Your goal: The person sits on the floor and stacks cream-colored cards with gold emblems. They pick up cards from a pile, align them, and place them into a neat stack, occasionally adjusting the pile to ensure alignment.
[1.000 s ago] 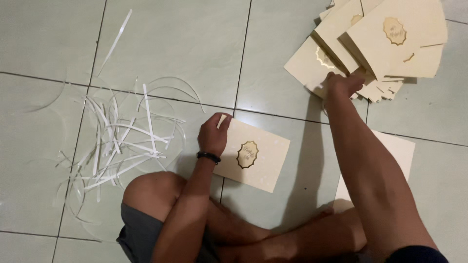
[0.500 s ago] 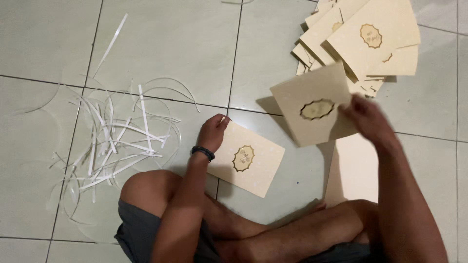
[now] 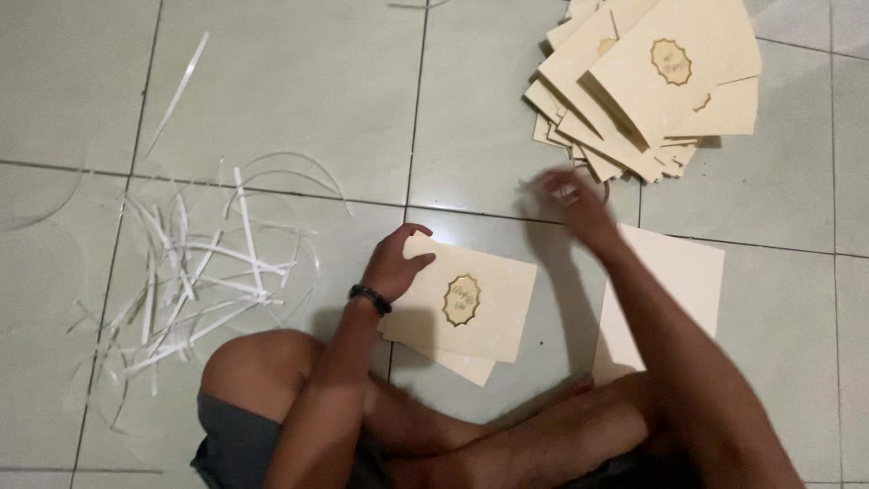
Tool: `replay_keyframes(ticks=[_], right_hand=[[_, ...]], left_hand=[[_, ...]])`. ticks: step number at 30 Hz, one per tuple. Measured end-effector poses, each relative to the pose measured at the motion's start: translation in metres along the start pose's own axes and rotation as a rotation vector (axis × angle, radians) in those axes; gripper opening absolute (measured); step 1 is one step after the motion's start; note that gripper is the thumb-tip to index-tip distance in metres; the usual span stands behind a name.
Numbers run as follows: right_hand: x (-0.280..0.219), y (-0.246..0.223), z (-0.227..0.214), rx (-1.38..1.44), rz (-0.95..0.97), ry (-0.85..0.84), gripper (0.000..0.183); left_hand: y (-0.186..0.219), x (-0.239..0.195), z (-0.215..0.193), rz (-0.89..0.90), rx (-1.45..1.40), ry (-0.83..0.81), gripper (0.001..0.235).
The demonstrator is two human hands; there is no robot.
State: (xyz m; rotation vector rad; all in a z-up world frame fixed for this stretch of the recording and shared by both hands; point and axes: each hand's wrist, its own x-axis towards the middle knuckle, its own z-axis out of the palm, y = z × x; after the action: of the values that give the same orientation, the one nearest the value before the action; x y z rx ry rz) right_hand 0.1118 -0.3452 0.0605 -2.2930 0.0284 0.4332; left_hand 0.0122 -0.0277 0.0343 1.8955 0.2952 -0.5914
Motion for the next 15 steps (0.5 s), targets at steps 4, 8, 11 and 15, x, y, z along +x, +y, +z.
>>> replay_keyframes(ticks=[4,8,11,15], right_hand=[[0.059,0.047,-0.083,0.228,0.196,0.581,0.049],[0.089,0.046,-0.130,0.392,0.603,0.685,0.084],[0.121,0.058,-0.126,0.304,0.837,0.609,0.114],[0.165,0.085,-0.104,-1.342,0.829,-0.577,0.061]], left_hand=[[-0.019,0.015,0.003,0.041,-0.076,0.035,0.041],[-0.043,0.031,0.012,0.177,-0.153,0.047,0.058],[-0.047,0.035,0.014,0.196,-0.263,0.056,0.046],[-0.036,0.030,0.006,0.142,-0.229,0.087,0.035]])
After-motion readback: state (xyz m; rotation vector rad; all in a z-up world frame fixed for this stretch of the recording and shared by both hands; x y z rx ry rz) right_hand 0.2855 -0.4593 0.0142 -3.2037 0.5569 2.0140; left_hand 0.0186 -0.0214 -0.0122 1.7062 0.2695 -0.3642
